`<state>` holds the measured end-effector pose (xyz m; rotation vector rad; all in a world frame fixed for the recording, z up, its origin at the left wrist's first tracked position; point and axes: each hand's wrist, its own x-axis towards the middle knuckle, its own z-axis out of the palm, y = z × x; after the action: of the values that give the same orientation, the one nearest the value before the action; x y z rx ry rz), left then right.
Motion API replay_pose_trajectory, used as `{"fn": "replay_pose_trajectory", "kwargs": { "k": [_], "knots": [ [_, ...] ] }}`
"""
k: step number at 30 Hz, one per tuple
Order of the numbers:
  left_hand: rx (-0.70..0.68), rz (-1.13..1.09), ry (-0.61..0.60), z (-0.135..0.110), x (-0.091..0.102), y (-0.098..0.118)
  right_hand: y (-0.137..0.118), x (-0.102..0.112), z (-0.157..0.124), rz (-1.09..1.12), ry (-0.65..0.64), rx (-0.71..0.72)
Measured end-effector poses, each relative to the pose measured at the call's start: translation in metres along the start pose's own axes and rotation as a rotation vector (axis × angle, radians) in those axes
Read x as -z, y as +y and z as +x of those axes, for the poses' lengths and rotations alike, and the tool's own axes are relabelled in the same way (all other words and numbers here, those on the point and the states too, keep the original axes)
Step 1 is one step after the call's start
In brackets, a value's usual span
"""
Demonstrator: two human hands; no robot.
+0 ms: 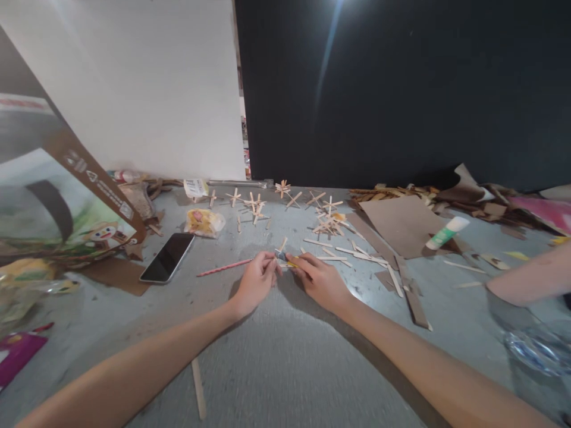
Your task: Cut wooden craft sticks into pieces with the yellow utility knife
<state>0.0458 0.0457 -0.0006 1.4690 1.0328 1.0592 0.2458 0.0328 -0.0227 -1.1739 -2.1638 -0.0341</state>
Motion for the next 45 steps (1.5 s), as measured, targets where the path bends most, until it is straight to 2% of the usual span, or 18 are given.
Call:
{"fn": "replay_pose_trajectory", "kwargs": {
  "k": [25,30,32,38,45],
  "knots": [
    [0.033,-0.071,0.066,0.003,0.005,-0.005,0.001,-0.002,0.000,-0.034,0.030,0.022],
    [0.040,-0.067,0.053,0.002,0.005,-0.004,0.008,-0.004,0.001,-0.040,0.104,-0.122],
    [0.050,-0.070,0.061,0.001,0.005,-0.004,0.009,-0.003,0.002,-0.025,0.120,-0.153],
    [0.039,-0.090,0.079,0.001,0.004,-0.001,0.000,0.003,0.003,0.102,0.061,-0.065],
    [0.007,-0.143,0.037,0.000,0.003,0.000,-0.001,0.003,0.003,0.224,0.108,-0.082]
  ]
}}
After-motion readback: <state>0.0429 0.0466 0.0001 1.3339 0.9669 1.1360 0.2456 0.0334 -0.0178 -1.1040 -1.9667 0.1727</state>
